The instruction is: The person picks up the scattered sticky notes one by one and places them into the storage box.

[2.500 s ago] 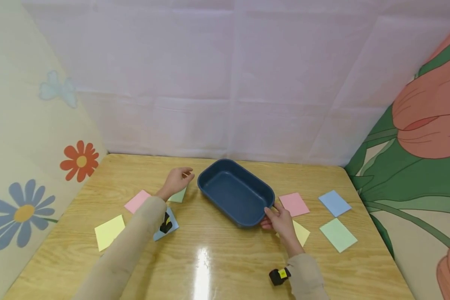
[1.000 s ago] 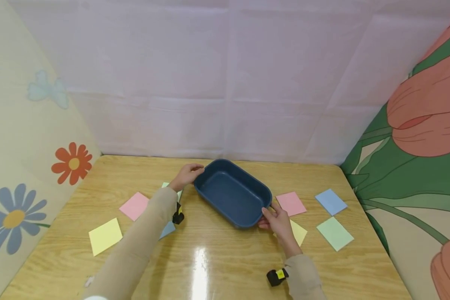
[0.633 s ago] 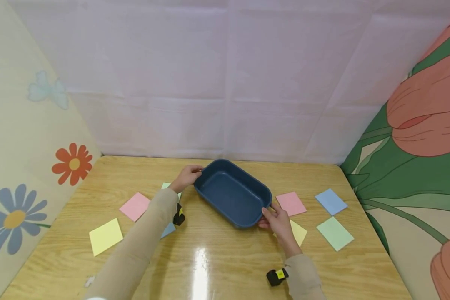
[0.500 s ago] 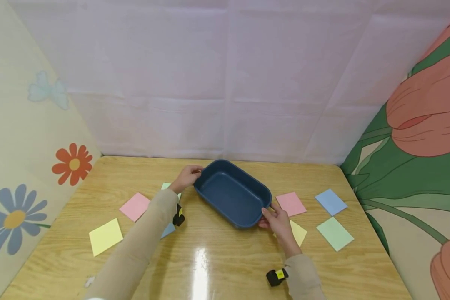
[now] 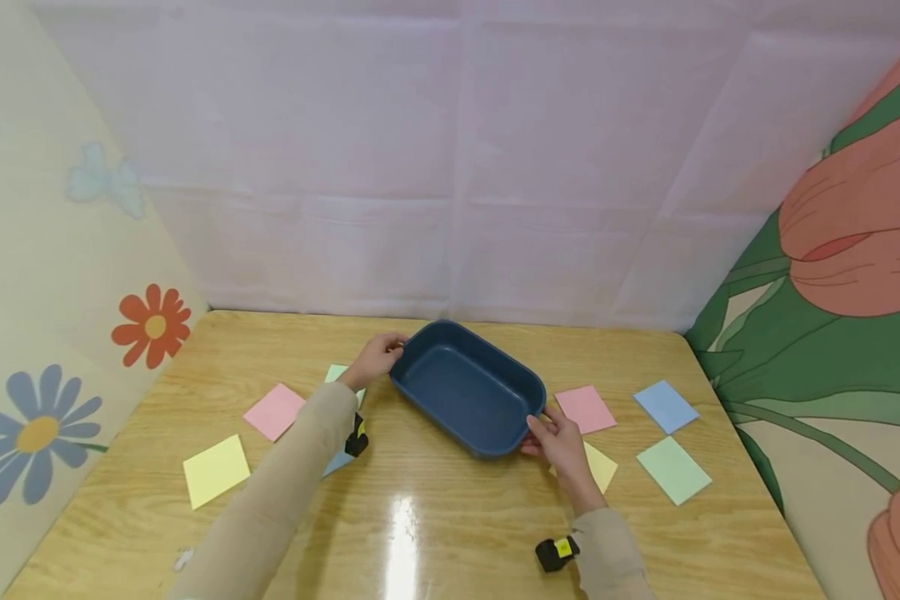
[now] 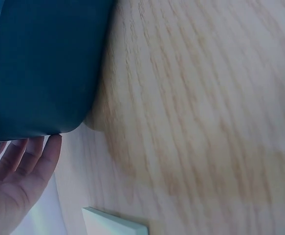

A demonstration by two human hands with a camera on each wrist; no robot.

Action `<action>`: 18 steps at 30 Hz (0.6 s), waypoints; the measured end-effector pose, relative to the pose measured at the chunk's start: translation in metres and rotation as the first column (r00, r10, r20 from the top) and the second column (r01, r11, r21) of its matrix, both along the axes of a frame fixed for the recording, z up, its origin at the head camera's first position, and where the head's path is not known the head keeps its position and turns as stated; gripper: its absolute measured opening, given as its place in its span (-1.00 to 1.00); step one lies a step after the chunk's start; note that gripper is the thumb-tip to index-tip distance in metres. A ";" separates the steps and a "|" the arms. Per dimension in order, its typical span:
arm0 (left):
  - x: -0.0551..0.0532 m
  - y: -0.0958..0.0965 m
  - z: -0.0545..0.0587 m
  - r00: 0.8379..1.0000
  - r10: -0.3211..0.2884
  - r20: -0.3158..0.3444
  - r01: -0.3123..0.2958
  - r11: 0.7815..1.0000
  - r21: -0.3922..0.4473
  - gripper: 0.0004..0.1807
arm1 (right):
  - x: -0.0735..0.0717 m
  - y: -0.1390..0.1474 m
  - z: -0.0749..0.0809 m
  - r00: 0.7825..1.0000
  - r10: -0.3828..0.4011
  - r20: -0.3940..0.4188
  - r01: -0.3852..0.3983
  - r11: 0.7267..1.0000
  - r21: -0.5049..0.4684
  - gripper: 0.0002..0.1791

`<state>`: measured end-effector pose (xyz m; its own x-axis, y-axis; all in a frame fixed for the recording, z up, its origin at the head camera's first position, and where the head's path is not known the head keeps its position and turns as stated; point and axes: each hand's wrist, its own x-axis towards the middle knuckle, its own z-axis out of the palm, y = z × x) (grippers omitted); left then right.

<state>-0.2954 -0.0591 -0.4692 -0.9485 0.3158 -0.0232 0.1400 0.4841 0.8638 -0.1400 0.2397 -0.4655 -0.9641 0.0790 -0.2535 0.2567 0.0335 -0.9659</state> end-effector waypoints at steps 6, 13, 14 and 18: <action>0.008 -0.001 0.005 1.000 0.017 0.012 -0.017 1.000 -0.024 -0.68 | 0.000 0.001 0.000 1.000 -0.002 0.005 0.002 1.000 -0.002 -0.45; 0.013 -0.003 0.008 1.000 0.018 0.024 -0.018 1.000 -0.013 -0.68 | 0.000 0.000 0.001 1.000 0.003 0.008 -0.003 1.000 0.012 -0.46; 0.014 -0.004 0.008 0.999 0.018 0.027 -0.018 1.000 -0.013 -0.68 | -0.001 0.000 0.001 1.000 0.001 0.008 -0.002 1.000 0.011 -0.46; 0.016 -0.006 0.007 0.999 0.017 0.029 -0.016 1.000 -0.010 -0.68 | -0.001 0.000 0.003 1.000 0.004 0.003 -0.004 1.000 0.014 -0.43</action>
<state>-0.2790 -0.0648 -0.4619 -0.9525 0.2998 -0.0535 0.1072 0.4946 0.8625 -0.1407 0.2394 -0.4627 -0.9636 0.0789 -0.2555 0.2597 0.0481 -0.9645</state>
